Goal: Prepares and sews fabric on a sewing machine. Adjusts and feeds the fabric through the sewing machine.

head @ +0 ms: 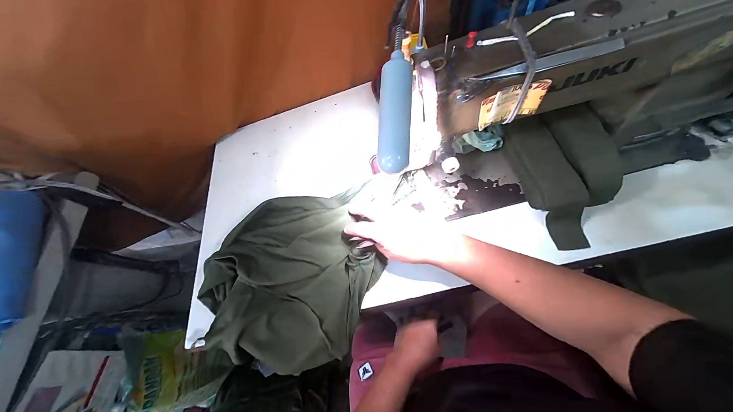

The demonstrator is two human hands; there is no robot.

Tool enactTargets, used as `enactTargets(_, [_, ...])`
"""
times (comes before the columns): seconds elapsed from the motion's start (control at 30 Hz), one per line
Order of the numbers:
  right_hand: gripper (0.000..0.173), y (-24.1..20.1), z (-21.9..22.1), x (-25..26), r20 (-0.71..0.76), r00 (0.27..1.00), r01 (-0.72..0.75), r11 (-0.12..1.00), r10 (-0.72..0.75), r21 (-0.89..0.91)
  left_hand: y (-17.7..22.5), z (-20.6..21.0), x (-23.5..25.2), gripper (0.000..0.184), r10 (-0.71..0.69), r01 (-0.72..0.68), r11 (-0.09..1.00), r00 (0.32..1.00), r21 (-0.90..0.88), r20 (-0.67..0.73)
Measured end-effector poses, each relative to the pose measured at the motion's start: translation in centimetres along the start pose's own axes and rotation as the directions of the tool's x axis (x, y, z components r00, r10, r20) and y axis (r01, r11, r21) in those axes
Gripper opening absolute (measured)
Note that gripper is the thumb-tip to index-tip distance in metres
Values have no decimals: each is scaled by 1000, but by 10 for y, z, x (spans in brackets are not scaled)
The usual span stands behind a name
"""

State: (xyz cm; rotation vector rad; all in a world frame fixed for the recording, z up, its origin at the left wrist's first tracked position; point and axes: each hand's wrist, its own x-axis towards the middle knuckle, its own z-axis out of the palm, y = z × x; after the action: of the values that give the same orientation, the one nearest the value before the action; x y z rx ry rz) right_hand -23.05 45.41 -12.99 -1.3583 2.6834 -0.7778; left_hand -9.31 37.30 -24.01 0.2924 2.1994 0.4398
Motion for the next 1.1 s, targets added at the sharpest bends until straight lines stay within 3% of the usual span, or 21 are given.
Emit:
enactTargets(0.1, [26, -4, -2, -7, 42, 998, 42, 999, -41, -34, 2, -31, -39, 36, 212, -212, 970, 977, -119, -18])
enactTargets(0.2, [20, -8, 1, -59, -230, 969, 82, 996, -90, -46, -16, -65, -98, 30, 422, -487, 845, 861, -222, -284])
enactTargets(0.27, [17, -7, 11, -98, -332, 942, 25, 998, -44, -63, -30, -85, -122, 29, 351, -535, 800, 784, -272, -512])
enactTargets(0.37, [16, -14, 25, -134, -269, 955, -143, 989, 128, -37, -27, -117, -113, 26, 191, -498, 836, 658, -230, -728])
enactTargets(0.43, [17, -19, 33, -141, -312, 935, -192, 980, 167, -50, -13, -131, -82, 26, 237, -508, 856, 550, -95, -801])
enactTargets(0.5, [17, -22, 37, -142, -377, 911, -200, 979, 167, -50, 2, -138, -46, 29, 375, -492, 864, 487, 108, -788])
enactTargets(0.53, [17, -23, 38, -142, -387, 907, -201, 978, 165, -53, 9, -141, -28, 32, 445, -470, 860, 497, 200, -745])
enactTargets(0.6, [15, -25, 38, -146, -363, 916, -207, 977, 173, -56, 24, -143, -3, 37, 512, -422, 855, 587, 302, -627])
enactTargets(0.67, [14, -26, 40, -150, -347, 921, -211, 976, 178, -59, 39, -142, 11, 37, 583, -460, 811, 583, 361, -566])
enactTargets(0.7, [14, -27, 41, -152, -331, 923, -223, 974, 196, -46, 47, -141, 17, 34, 642, -503, 765, 538, 403, -546])
enactTargets(0.8, [29, -35, 44, -162, -245, 928, -288, 958, 281, 9, 78, -134, 37, 25, 837, -567, 539, 277, 623, -471])
enactTargets(0.87, [47, -41, 33, -165, -18, 930, -364, 928, 366, 75, 106, -127, 47, 21, 914, -573, 390, 144, 720, -380])
enactTargets(0.9, [48, -43, 29, -167, 63, 924, -381, 921, 377, 83, 121, -121, 49, 20, 932, -588, 350, 140, 729, -335])
enactTargets(0.93, [44, -44, 30, -171, 52, 933, -360, 931, 357, 64, 134, -115, 50, 22, 939, -604, 342, 180, 720, -295])
enactTargets(1.03, [33, -45, 26, -190, 56, 973, -226, 973, 223, 41, 164, -102, 48, 29, 846, -567, 488, 494, 663, -200])
enactTargets(1.07, [30, -44, 20, -199, 98, 981, -175, 982, 167, 74, 168, -98, 52, 26, 832, -544, 504, 513, 671, -210])
enactTargets(1.1, [24, -42, 16, -209, 91, 990, -116, 988, 107, 103, 167, -93, 57, 21, 854, -526, 483, 461, 700, -242])
